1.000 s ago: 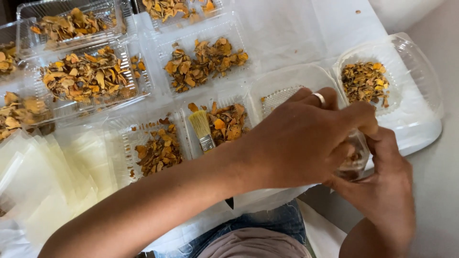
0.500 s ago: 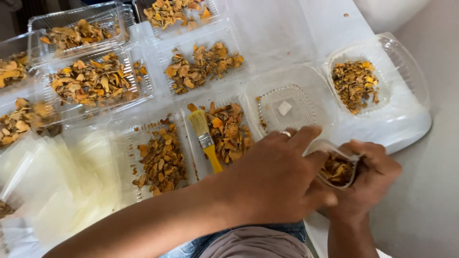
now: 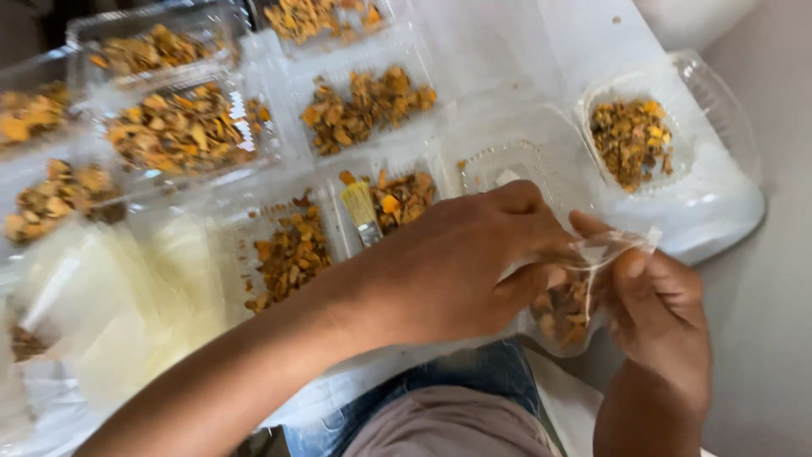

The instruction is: Manually packaging dried slices from large containers into smaller individual plastic containers.

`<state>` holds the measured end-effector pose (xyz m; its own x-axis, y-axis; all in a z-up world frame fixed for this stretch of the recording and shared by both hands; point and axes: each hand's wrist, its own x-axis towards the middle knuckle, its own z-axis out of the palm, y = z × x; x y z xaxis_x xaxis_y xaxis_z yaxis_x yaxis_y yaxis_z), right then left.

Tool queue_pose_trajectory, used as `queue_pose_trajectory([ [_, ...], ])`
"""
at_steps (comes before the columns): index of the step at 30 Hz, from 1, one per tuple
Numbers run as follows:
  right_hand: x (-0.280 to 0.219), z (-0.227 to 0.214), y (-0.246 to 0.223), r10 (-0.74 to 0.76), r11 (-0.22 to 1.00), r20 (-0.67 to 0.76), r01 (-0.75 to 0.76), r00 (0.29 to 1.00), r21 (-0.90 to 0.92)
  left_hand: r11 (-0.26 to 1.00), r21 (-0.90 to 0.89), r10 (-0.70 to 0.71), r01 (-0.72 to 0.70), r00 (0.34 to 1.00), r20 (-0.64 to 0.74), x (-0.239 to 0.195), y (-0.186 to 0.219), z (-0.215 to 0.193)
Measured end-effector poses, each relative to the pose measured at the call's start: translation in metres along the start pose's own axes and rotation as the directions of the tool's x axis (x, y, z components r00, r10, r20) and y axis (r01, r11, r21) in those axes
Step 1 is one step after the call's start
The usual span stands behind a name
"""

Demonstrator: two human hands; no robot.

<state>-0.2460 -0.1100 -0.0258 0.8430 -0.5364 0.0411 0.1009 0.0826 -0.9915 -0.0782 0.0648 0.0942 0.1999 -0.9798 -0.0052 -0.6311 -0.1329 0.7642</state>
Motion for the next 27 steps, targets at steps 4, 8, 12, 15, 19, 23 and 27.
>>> queue_pose_trajectory([
  [4, 0.001, -0.001, 0.018, -0.013, 0.998, 0.035, 0.011, 0.999, 0.068, 0.992, -0.041, 0.107, -0.115, 0.981, -0.163, -0.009, -0.008, 0.000],
  [8, 0.002, 0.003, 0.019, -0.105, 0.994, 0.074, 0.104, 0.992, 0.023, 0.997, -0.020, 0.077, -0.078, 0.996, -0.043, -0.009, -0.015, -0.005],
  [12, 0.004, 0.009, 0.016, -0.204, 0.979, 0.101, 0.206, 0.974, -0.007, 0.997, -0.052, 0.058, -0.055, 0.996, 0.071, -0.006, -0.018, -0.006],
  [15, 0.003, 0.034, -0.006, -0.070, 0.998, 0.128, 0.070, 0.989, 0.002, 0.995, 0.095, -0.055, 0.036, 0.978, 0.203, 0.000, -0.010, 0.000],
  [19, 0.004, 0.023, 0.012, -0.121, 0.992, 0.156, 0.113, 0.980, 0.056, 0.987, 0.106, 0.111, -0.123, 0.987, 0.116, -0.010, -0.020, -0.004],
  [23, 0.005, 0.023, 0.013, -0.107, 0.983, 0.018, 0.103, 0.994, 0.153, 0.987, 0.062, 0.154, -0.147, 0.980, -0.129, -0.018, -0.019, -0.016],
  [27, 0.002, 0.036, 0.006, -0.164, 0.987, 0.058, 0.163, 0.985, 0.017, 0.985, -0.095, 0.139, -0.143, 0.989, -0.048, -0.014, -0.023, -0.007],
])
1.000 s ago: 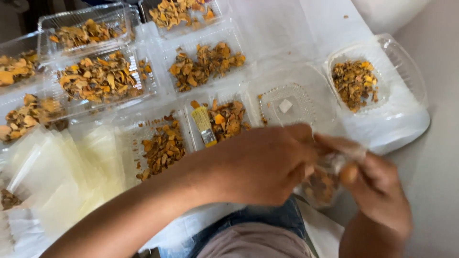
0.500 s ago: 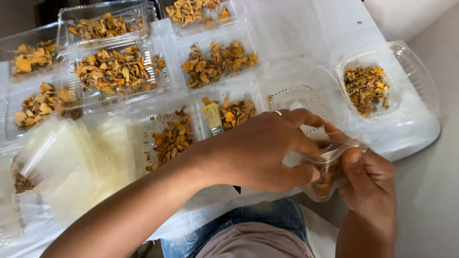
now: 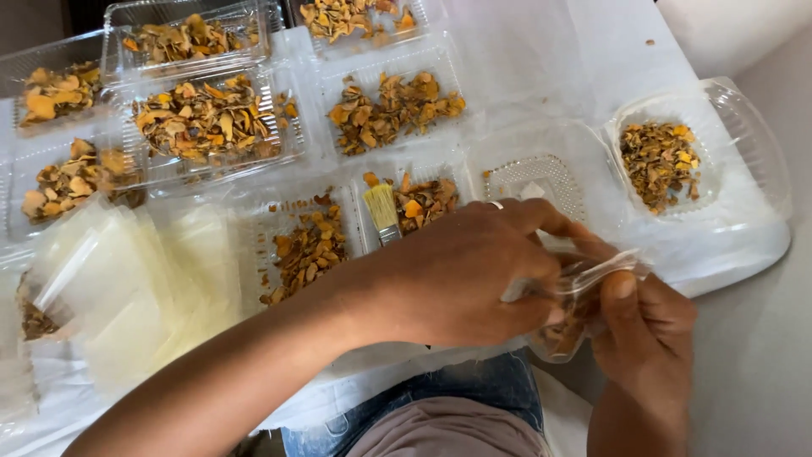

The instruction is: Manually packaging dried slices from large containers into smaller individual plastic containers.

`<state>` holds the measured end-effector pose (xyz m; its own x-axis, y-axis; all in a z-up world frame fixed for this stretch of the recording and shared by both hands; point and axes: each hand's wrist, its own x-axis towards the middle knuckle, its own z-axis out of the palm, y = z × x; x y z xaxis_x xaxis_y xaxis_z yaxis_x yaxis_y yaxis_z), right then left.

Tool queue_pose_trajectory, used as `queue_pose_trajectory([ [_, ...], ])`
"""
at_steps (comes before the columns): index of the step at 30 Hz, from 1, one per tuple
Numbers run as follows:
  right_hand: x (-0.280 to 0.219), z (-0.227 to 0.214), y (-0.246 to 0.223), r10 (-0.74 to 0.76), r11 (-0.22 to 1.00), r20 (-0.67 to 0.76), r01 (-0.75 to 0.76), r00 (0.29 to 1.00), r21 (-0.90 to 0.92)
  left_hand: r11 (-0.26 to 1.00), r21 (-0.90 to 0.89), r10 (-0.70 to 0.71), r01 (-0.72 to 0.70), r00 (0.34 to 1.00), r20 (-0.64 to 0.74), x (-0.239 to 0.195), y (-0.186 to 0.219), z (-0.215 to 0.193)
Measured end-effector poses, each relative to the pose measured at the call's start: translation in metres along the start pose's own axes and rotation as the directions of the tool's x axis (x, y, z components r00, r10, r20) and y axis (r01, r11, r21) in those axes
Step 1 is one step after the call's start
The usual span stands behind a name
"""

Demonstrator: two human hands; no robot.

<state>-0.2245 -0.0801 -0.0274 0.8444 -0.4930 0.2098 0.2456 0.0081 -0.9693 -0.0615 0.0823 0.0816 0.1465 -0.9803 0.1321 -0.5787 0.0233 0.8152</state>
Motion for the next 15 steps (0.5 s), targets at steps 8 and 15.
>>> queue_pose_trajectory([
  [8, 0.000, 0.006, -0.014, -0.209, 0.952, -0.157, 0.163, 0.965, -0.260, 0.997, -0.053, 0.037, -0.052, 0.970, -0.239, -0.002, 0.010, 0.010],
  [15, -0.005, 0.019, -0.026, -0.250, 0.915, -0.243, 0.147, 0.937, -0.376, 0.981, 0.189, 0.004, 0.044, 0.969, -0.248, 0.011, 0.009, 0.023],
])
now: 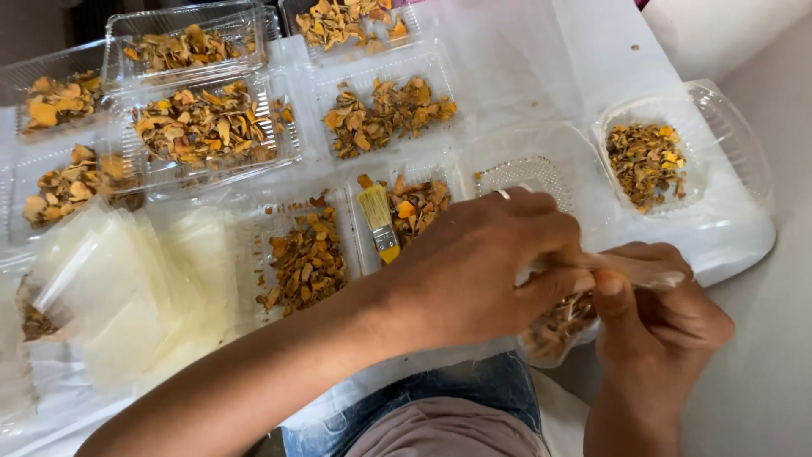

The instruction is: Manually packaging dried slices from large containers into smaller individual plastic containers.

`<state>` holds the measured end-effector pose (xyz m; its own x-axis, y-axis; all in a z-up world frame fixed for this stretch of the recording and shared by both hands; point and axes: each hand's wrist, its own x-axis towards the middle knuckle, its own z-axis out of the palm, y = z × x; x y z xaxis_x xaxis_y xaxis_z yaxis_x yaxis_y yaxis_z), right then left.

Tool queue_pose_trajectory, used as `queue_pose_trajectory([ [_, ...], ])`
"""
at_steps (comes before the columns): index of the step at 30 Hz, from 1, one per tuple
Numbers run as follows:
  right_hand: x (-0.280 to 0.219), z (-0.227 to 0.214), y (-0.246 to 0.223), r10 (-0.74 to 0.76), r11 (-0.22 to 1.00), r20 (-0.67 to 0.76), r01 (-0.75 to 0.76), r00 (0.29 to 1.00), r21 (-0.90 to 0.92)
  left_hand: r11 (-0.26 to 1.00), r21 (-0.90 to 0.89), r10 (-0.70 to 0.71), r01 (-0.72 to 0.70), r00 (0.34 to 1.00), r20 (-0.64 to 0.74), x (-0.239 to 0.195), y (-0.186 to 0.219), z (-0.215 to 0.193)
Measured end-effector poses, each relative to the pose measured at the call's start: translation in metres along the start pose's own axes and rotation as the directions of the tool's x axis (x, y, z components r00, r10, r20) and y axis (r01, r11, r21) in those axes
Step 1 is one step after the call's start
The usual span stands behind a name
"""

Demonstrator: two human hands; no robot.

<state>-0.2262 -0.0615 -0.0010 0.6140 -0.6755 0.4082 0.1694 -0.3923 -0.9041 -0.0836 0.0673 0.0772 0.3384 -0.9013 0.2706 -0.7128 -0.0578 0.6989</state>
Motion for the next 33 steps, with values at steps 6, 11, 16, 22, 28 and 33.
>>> queue_pose_trajectory([
  [6, -0.003, 0.004, -0.008, 0.013, 1.000, 0.004, -0.013, 1.000, 0.011, 0.990, 0.042, 0.133, -0.132, 0.991, -0.028, -0.002, 0.001, 0.009],
  [11, -0.005, -0.009, 0.010, -0.021, 0.995, 0.082, 0.013, 0.996, 0.103, 0.995, 0.061, 0.072, -0.073, 0.997, 0.024, -0.012, -0.004, 0.003],
  [16, -0.007, -0.003, 0.007, -0.178, 0.972, 0.081, 0.188, 0.981, -0.143, 0.993, 0.088, 0.075, -0.078, 0.997, 0.031, -0.014, -0.003, 0.008],
  [22, -0.011, -0.004, 0.012, -0.266, 0.946, 0.066, 0.274, 0.962, -0.171, 0.958, 0.074, 0.284, -0.277, 0.951, -0.119, -0.018, -0.010, 0.030],
  [28, -0.009, 0.007, -0.001, -0.323, 0.927, 0.043, 0.325, 0.945, -0.187, 0.912, 0.304, 0.333, -0.276, 0.930, -0.153, -0.028, -0.014, 0.017],
  [33, -0.010, 0.006, -0.006, -0.103, 0.986, -0.030, 0.099, 0.994, -0.132, 0.921, 0.269, 0.274, -0.281, 0.960, 0.064, -0.031, -0.012, 0.006],
])
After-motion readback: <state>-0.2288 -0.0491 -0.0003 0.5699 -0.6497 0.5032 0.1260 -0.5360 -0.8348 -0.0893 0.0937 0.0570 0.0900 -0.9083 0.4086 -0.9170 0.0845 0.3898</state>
